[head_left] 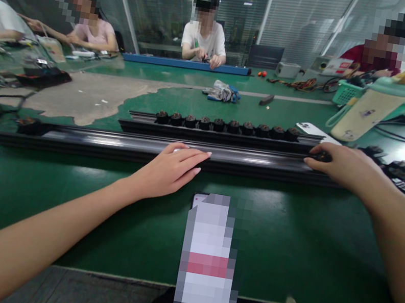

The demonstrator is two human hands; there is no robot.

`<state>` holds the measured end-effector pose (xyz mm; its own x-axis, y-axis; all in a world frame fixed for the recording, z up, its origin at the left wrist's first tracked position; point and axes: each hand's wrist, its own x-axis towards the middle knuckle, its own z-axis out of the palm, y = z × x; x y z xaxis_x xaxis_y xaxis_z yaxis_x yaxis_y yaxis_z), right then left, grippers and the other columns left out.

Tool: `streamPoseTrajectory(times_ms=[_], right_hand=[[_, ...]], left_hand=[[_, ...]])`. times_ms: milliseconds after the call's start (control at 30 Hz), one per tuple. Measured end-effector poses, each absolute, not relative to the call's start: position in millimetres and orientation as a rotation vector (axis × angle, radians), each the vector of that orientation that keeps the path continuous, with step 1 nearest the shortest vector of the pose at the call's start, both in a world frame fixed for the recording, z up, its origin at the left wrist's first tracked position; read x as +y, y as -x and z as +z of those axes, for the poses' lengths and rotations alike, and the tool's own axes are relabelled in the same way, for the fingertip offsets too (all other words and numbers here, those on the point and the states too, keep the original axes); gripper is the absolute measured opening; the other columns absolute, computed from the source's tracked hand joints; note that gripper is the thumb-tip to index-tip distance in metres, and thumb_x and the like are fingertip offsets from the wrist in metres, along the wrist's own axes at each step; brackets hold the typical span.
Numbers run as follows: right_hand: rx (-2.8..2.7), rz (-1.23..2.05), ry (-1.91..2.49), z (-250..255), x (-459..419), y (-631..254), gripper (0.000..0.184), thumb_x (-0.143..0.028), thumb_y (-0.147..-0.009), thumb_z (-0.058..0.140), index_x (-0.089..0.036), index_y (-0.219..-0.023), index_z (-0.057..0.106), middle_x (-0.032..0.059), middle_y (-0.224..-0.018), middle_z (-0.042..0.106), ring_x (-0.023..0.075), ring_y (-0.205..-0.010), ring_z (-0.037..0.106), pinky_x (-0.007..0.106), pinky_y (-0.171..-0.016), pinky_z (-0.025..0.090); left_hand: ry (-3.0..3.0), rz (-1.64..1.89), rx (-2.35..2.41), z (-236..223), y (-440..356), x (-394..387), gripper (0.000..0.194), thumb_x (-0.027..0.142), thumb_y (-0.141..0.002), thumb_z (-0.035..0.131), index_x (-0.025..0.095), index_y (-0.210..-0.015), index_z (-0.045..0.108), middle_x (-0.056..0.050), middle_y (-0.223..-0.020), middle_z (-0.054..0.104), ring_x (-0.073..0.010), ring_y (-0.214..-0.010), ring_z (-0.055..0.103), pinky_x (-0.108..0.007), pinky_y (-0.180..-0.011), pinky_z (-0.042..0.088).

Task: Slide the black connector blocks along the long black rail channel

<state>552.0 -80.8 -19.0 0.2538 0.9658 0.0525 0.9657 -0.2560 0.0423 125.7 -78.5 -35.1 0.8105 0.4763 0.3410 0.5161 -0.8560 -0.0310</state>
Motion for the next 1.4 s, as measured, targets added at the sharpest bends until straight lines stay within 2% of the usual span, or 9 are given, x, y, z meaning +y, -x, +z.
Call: streamPoseTrajectory(times_ms=[300,467,833,1067,1133,1267,1400], right_hand=[[1.796,0.032,-2.524,-21,-76,-560,0.058,-0.067,-0.086,0.052,-0.019,-0.115,0.067,0.0149,-0.110,0.069,0.0295,-0.094,0.062,0.037,-0.080,0.045],[1.779,0.034,-2.515,-24,-76,-571,0.064,-0.070,-0.087,0.051,-0.016,-0.119,0.064,0.0157,-0.114,0.068,0.0325,-0.098,0.062,0.038,-0.080,0.045],[1.788,-0.105,-2.531,-24,-75,-563,0.054,-0.056,-0.097,0.051,-0.013,-0.130,0.062,0.0168,-0.125,0.066,0.0319,-0.108,0.062,0.036,-0.086,0.044],[1.858,-0.165,-2.520,-33,-73,-567,0.063,-0.061,-0.096,0.050,-0.011,-0.133,0.060,0.0183,-0.127,0.065,0.0336,-0.113,0.063,0.039,-0.093,0.046],[1.884,-0.172,-2.541,-38,-71,-570,0.065,-0.065,-0.093,0.052,-0.011,-0.127,0.063,0.0186,-0.119,0.068,0.0326,-0.108,0.066,0.039,-0.093,0.048],[1.929,-0.140,-2.601,-52,-65,-577,0.056,-0.063,-0.088,0.057,-0.015,-0.115,0.067,0.0164,-0.099,0.072,0.0312,-0.096,0.069,0.038,-0.085,0.051],[1.989,-0.095,-2.607,-62,-62,-581,0.052,-0.062,-0.087,0.056,-0.017,-0.110,0.068,0.0144,-0.094,0.072,0.0309,-0.093,0.070,0.038,-0.084,0.051]], left_hand=[[2.854,-0.487,-0.771,-36,-126,-78,0.044,0.029,-0.109,0.035,0.012,-0.147,0.049,-0.014,-0.143,0.062,-0.0228,-0.128,0.059,-0.044,-0.115,0.034],[2.852,-0.491,-0.758,-36,-126,-78,0.044,0.028,-0.109,0.035,0.010,-0.147,0.049,-0.015,-0.142,0.062,-0.0231,-0.128,0.059,-0.044,-0.114,0.035],[2.852,-0.505,-0.768,-35,-126,-78,0.043,0.028,-0.109,0.037,0.011,-0.147,0.049,-0.014,-0.143,0.062,-0.0222,-0.128,0.059,-0.045,-0.114,0.037],[2.820,-0.539,-0.727,-34,-125,-80,0.041,0.025,-0.109,0.037,0.011,-0.145,0.051,-0.013,-0.139,0.065,-0.0215,-0.127,0.061,-0.047,-0.118,0.035],[2.803,-0.542,-0.723,-34,-124,-80,0.041,0.025,-0.109,0.037,0.012,-0.145,0.051,-0.012,-0.139,0.066,-0.0208,-0.126,0.062,-0.046,-0.117,0.037],[2.788,-0.558,-0.723,-34,-122,-81,0.040,0.022,-0.108,0.038,0.013,-0.144,0.051,-0.011,-0.137,0.066,-0.0202,-0.125,0.062,-0.045,-0.116,0.039],[2.794,-0.572,-0.746,-37,-120,-82,0.040,0.021,-0.108,0.038,0.014,-0.145,0.051,-0.010,-0.139,0.065,-0.0199,-0.127,0.061,-0.045,-0.117,0.039]])
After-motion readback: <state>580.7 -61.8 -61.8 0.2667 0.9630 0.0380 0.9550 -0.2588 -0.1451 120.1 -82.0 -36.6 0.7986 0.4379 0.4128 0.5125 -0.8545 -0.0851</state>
